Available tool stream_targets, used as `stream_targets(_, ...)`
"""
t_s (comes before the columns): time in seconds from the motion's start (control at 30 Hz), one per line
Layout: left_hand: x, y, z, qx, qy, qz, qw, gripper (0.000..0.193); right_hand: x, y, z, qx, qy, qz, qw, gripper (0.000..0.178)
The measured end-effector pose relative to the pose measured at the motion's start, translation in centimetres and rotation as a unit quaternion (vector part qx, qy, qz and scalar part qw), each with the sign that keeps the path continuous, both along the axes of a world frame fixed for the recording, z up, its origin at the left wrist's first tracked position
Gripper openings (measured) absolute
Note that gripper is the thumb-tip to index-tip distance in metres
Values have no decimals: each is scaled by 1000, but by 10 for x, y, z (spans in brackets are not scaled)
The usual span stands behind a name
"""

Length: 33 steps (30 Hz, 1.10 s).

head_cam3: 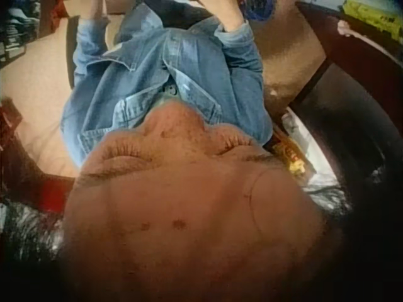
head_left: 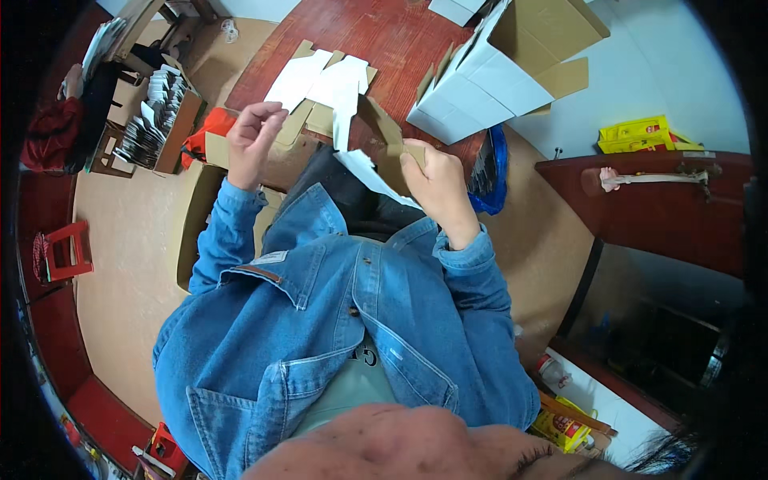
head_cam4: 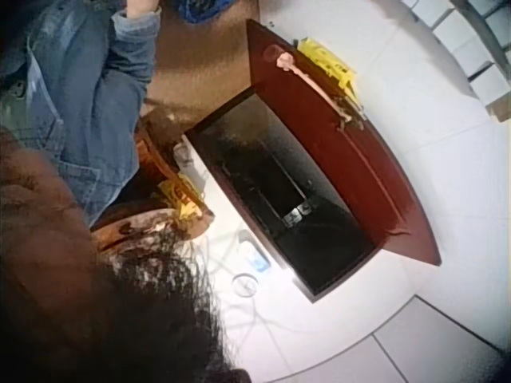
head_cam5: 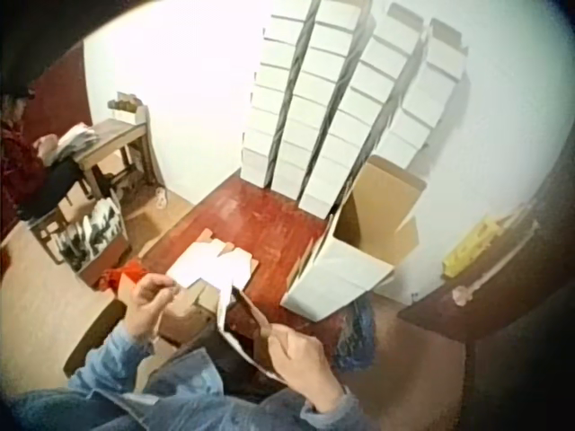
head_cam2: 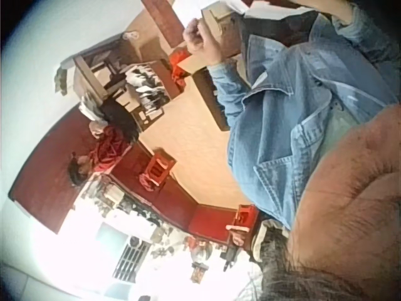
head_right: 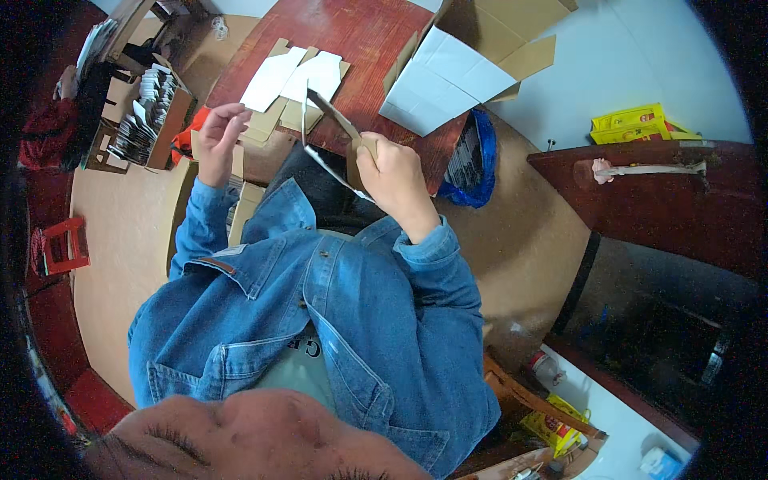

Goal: The person folds flat cardboard cutouts into inserts, places them inside white cardboard boxes, closes the box flaps, and stacks the assembled boxes.

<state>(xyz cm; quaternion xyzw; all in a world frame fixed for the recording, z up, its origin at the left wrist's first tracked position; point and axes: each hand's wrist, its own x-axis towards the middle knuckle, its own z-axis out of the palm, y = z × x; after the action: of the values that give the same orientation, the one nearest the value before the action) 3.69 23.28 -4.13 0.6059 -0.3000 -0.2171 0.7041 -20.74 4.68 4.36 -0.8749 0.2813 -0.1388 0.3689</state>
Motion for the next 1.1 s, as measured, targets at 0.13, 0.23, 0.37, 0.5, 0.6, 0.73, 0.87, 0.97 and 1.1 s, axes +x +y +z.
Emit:
stream_targets(0.13,-36,-13,59,-1,-294,-49,955,40,8,-1,-12,-17,-18,7,1000,27)
stream_targets(0.23,-61,-30,71,-49,-400,-94,910,50,9,-3,-22,-33,-42,17,998,24)
stream_targets(0.37,-72,-33,54,40,-444,-100,890,53,8,-2,-26,3,-68,-1,998,27)
stream_targets(0.5,-66,-27,45,65,-455,-84,884,45,7,-10,-40,62,-101,-62,991,29)
stream_targets(0.6,-67,-28,44,85,-465,-65,879,42,9,-14,-51,91,-120,-86,985,30)
stream_targets(0.73,-73,-31,45,119,-482,-32,868,38,14,-17,-61,119,-141,-101,978,31)
stream_targets(0.87,-79,-35,45,186,-477,14,859,33,18,-19,-65,106,-154,-110,976,31)
stream_targets(0.97,-83,-40,46,227,-482,38,845,31,22,-19,-69,81,-134,-97,983,30)
stream_targets(1.1,-88,-49,45,255,-499,78,825,29,29,-18,-75,41,-113,-80,989,30)
